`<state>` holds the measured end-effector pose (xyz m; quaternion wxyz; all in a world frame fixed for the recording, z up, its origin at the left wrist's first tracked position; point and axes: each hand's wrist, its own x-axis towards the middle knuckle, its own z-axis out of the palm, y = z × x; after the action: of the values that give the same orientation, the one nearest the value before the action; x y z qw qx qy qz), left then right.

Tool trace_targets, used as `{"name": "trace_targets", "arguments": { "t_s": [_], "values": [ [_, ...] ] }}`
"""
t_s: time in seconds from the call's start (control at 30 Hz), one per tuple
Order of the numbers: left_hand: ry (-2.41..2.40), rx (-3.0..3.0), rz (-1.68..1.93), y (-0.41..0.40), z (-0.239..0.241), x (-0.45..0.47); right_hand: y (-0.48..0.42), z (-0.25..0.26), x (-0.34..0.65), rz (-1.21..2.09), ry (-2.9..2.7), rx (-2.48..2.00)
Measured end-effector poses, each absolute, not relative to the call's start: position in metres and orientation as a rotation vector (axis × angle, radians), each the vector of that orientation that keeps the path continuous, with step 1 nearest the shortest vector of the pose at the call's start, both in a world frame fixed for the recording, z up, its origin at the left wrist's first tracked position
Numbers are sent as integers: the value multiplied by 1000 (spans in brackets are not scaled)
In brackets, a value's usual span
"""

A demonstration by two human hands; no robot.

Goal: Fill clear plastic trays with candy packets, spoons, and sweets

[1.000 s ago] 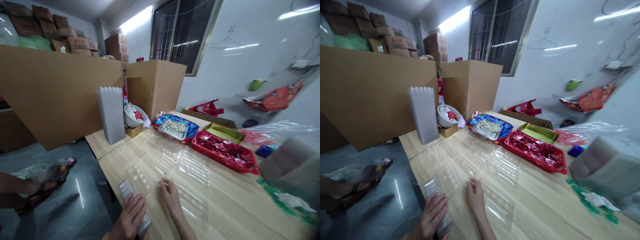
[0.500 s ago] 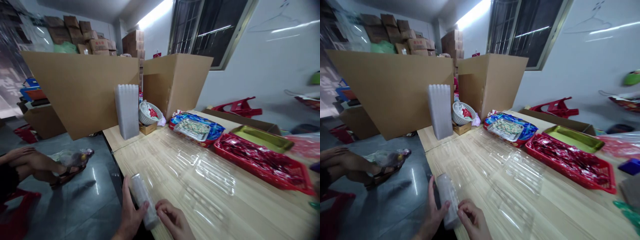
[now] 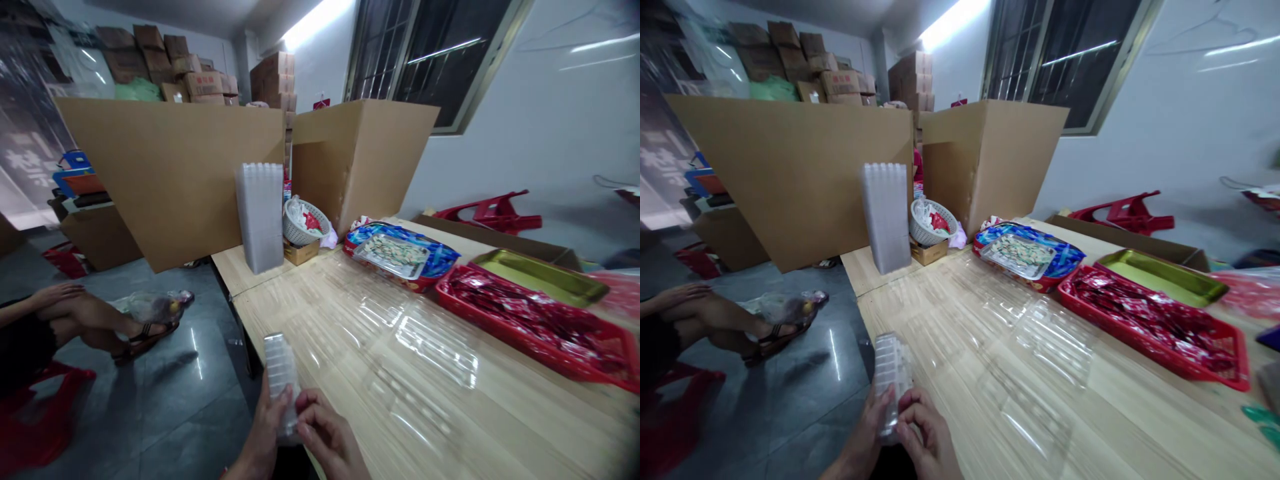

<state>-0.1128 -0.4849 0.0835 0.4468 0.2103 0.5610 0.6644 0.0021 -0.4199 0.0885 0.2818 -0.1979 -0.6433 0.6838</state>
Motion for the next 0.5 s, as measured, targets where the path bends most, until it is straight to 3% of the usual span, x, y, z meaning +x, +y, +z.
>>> {"name": "trace_targets", "arguments": {
  "t_s": [0.23,0.5],
  "values": [
    [1188,441,1669,-493,117,-125,-424,99,1,1802,-1854,-407],
    [1237,432,1491,-498,100,-128,-434,92,12,1568,-1897,-396]
  ]
}}
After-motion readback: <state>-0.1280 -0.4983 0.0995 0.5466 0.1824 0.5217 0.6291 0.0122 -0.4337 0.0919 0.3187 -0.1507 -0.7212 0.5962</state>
